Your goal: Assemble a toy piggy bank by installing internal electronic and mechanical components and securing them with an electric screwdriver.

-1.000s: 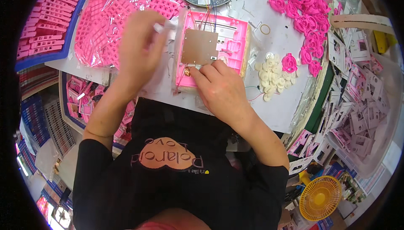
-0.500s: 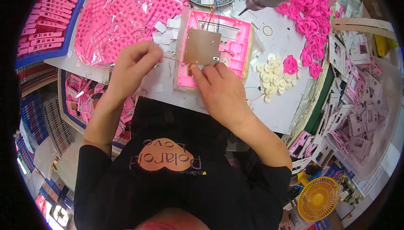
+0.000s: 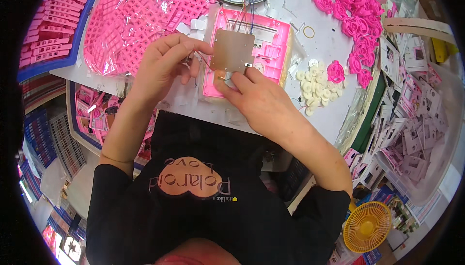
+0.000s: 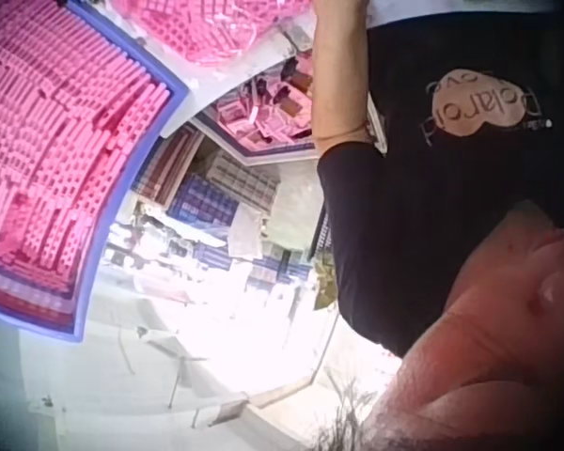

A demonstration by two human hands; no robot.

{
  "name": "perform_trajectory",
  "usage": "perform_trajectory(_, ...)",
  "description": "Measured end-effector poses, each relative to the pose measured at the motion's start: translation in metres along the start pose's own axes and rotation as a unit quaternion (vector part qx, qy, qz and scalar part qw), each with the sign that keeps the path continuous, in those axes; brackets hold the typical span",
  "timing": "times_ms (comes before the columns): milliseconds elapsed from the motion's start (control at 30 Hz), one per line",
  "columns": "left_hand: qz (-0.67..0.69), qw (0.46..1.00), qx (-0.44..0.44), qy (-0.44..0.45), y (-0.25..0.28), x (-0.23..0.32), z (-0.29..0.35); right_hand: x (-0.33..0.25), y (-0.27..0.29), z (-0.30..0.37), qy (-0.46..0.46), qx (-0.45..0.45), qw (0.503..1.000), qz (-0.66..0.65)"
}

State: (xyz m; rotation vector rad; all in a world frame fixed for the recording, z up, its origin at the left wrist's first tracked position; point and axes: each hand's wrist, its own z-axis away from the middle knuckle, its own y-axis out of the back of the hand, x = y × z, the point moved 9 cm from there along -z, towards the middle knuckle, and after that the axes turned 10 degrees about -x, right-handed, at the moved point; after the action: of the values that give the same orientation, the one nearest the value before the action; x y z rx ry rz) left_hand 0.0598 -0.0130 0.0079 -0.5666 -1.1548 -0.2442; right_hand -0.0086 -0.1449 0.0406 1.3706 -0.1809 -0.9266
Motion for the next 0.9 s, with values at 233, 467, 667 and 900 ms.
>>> perform_trajectory(233, 0.112, 0.993, -0.009, -0.024, -0.007, -0.013, 0.006, 0.004, -0.001, 0.014, -0.020, 0.063, 0.997, -0.028)
perform_trajectory(467, 0.008, 0.998, -0.019, -0.053, -0.014, -0.003, 0.011, 0.000, 0.007, 0.008, -0.025, 0.068, 0.997, 0.012)
perform_trajectory(667, 0.022, 0.998, -0.013, -0.055, -0.012, -0.001, 0.009, 0.019, 0.013, -0.012, -0.105, 0.042, 0.994, -0.003)
perform_trajectory(900, 0.027, 0.998, -0.013, -0.049, -0.007, -0.007, 0.008, 0.018, 0.014, -0.039, -0.169, -0.034, 0.985, 0.019)
